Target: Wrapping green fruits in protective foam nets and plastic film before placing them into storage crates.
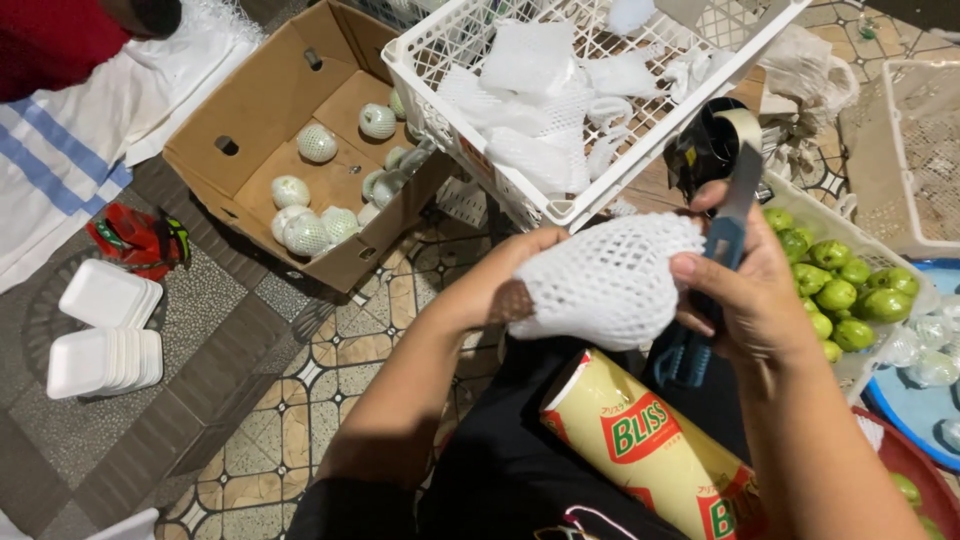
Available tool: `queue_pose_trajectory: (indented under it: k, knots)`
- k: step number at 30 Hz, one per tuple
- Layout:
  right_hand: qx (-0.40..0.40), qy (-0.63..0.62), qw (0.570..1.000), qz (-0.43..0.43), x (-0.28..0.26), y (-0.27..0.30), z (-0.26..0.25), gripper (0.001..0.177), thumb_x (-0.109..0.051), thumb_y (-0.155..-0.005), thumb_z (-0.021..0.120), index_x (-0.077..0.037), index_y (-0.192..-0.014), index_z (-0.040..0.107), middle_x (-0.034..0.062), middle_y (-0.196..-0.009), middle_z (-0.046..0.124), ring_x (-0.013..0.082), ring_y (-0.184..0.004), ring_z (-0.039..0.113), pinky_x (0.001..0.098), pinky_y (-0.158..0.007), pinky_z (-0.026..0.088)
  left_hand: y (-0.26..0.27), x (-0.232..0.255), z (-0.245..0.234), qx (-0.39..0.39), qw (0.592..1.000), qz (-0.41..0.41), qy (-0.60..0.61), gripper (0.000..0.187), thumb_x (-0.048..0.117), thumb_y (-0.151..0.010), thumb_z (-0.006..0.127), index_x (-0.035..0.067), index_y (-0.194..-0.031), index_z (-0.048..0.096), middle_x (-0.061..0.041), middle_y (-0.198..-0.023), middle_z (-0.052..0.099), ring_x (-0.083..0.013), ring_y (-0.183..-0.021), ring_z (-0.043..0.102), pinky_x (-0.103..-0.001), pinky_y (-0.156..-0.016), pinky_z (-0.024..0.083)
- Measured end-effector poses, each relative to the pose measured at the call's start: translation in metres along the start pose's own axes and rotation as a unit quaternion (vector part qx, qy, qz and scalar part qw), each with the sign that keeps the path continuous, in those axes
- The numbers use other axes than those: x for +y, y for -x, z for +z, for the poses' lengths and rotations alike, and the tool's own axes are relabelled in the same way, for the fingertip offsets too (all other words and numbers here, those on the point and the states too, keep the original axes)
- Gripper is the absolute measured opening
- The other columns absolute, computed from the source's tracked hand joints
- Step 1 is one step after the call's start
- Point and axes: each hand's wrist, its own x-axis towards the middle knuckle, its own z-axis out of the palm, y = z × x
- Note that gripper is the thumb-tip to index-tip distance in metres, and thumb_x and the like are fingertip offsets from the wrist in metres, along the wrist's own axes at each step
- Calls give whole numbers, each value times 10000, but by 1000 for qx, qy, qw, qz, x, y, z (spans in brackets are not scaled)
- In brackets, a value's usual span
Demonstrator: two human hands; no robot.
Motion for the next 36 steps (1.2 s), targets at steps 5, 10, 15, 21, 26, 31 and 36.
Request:
queue_pose_trajectory:
  k: [5,10,15,21,26,31,36]
  knots:
    - [153,120,981,16,9,-11,-3,432,15,-879,638,-124,-1271,521,29,-948,622,88,-675,581,183,-479,432,10,1,10,236,966,21,-101,719,72,-688,871,77,-1279,463,-65,-1052,576,-100,-717,600,-265,-610,559]
    - [219,103,969,49,10,-14,8,373,-39,-924,647,-153,-1245,493,57,-906,587,110,-566,505,209,-374,336,23,4,33,114,974,187,59,877,813,-819,602,7,-1163,637,-77,-998,678,-164,-860,621,-307,-808,503]
    - [183,162,968,51,15,-12,19,450,4,-877,663,-129,-1275,501,77,-1006,614,144,-694,582,217,-461,426,17,17,57,176,974,145,15,506,158,-730,848,-45,-1152,655,-132,-1019,770,-193,-860,761,-294,-753,634]
    - [158,110,978,82,3,-12,-2,431,-77,-872,714,-128,-1258,527,37,-781,579,84,-477,482,197,-345,337,12,-6,20,122,978,165,50,264,61,-888,681,-62,-1116,633,-150,-934,755,-197,-760,741,-252,-637,648]
    - [178,73,975,109,14,-13,3,448,-164,-864,731,-151,-1276,557,18,-817,559,80,-420,443,180,-337,335,19,-23,20,18,914,21,406,427,45,-974,530,-162,-1344,478,-278,-1191,665,-276,-1023,702,-301,-877,616]
    - [125,127,983,37,43,-13,11,539,-48,-773,816,-129,-1224,534,92,-674,539,165,-419,505,246,-276,319,14,-33,32,75,844,12,531,466,-14,-816,652,-25,-1282,641,-247,-1156,717,-400,-1047,717,-622,-920,556]
    - [116,83,980,136,41,-15,-6,311,-60,-810,747,-111,-1055,563,43,-746,604,146,-537,574,219,-437,406,9,-32,17,-137,696,83,700,467,74,-973,518,-94,-1408,546,-222,-1347,661,-323,-1230,660,-429,-1162,461]
